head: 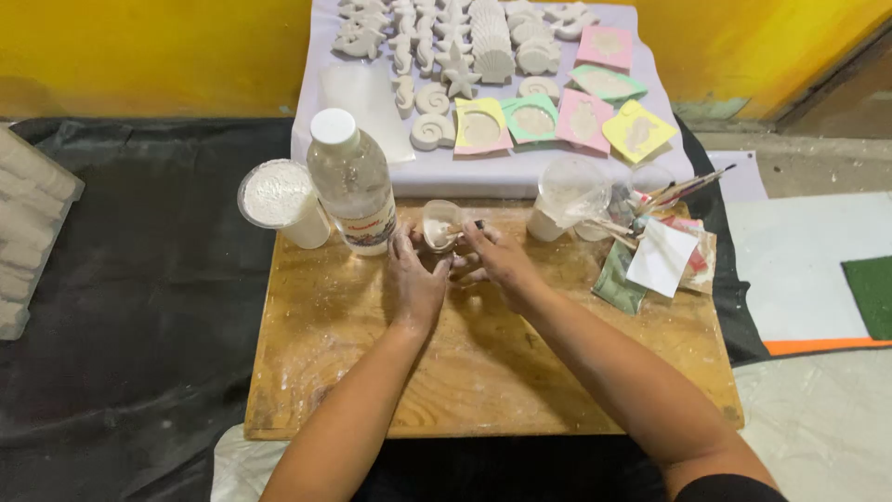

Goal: Removing molded plaster objects from silicone molds and sanding the edges of a heart-shaped piece

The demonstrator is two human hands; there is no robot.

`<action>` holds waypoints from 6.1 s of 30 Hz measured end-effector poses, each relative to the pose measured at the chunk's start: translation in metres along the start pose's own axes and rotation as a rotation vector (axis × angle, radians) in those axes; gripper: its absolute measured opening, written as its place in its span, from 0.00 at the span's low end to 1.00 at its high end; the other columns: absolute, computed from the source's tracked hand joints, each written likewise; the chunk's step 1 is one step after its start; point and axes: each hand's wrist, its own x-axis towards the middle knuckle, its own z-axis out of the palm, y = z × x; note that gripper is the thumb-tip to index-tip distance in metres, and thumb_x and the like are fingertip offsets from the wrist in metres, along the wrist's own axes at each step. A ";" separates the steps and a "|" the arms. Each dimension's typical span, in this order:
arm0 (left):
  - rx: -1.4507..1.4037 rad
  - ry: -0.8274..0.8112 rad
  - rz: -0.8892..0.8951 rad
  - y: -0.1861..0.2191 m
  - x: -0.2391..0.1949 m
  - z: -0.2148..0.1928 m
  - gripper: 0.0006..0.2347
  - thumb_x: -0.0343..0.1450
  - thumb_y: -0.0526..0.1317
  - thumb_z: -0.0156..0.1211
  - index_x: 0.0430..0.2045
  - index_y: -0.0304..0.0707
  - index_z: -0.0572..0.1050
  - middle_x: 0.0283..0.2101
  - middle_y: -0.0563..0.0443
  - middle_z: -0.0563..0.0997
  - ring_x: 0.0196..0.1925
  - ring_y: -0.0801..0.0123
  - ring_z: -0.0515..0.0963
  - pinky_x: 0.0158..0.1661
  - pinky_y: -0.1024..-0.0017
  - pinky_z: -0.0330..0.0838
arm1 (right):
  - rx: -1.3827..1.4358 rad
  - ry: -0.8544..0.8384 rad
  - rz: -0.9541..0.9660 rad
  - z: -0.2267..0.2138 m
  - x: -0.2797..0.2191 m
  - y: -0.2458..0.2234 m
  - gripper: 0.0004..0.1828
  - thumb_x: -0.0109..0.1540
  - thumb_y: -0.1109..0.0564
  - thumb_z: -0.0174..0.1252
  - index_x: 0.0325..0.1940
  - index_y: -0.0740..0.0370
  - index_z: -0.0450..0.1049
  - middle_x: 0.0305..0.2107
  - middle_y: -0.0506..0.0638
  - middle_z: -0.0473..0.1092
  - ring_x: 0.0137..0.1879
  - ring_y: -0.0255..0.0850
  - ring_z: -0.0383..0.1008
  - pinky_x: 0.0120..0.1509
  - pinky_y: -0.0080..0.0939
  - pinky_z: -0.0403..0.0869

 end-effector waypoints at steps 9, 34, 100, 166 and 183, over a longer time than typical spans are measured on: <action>-0.187 0.015 0.017 0.012 -0.008 0.008 0.26 0.70 0.36 0.57 0.64 0.36 0.58 0.59 0.30 0.74 0.61 0.41 0.76 0.56 0.52 0.74 | 0.047 -0.064 -0.078 0.011 0.061 0.014 0.41 0.63 0.29 0.60 0.63 0.65 0.68 0.54 0.59 0.72 0.43 0.47 0.81 0.33 0.44 0.83; -0.113 0.031 0.258 0.015 -0.036 0.004 0.14 0.75 0.50 0.53 0.34 0.38 0.77 0.37 0.47 0.79 0.36 0.66 0.78 0.34 0.70 0.74 | -0.552 0.280 -0.559 -0.246 -0.006 -0.212 0.22 0.69 0.43 0.67 0.30 0.57 0.68 0.21 0.49 0.68 0.25 0.33 0.63 0.29 0.33 0.64; -0.826 -0.030 -0.209 0.067 -0.052 0.008 0.10 0.71 0.40 0.66 0.23 0.35 0.76 0.18 0.54 0.74 0.21 0.80 0.71 0.25 0.85 0.65 | 0.302 0.097 -0.111 -0.047 -0.058 0.008 0.12 0.55 0.60 0.73 0.32 0.66 0.75 0.20 0.48 0.67 0.27 0.35 0.71 0.28 0.34 0.78; -0.775 -0.147 -0.171 0.034 -0.040 0.029 0.11 0.74 0.45 0.61 0.25 0.39 0.73 0.15 0.59 0.71 0.15 0.83 0.70 0.20 0.86 0.64 | 0.053 -0.028 -0.142 -0.073 -0.031 0.035 0.08 0.54 0.67 0.71 0.31 0.71 0.76 0.19 0.55 0.71 0.24 0.42 0.78 0.26 0.43 0.81; -1.009 -0.177 -0.262 0.108 -0.076 -0.022 0.07 0.75 0.42 0.56 0.31 0.41 0.69 0.20 0.57 0.76 0.19 0.80 0.77 0.25 0.83 0.73 | 0.432 -0.026 -0.124 -0.079 -0.016 0.054 0.13 0.66 0.49 0.60 0.43 0.62 0.76 0.29 0.56 0.75 0.30 0.44 0.78 0.26 0.46 0.83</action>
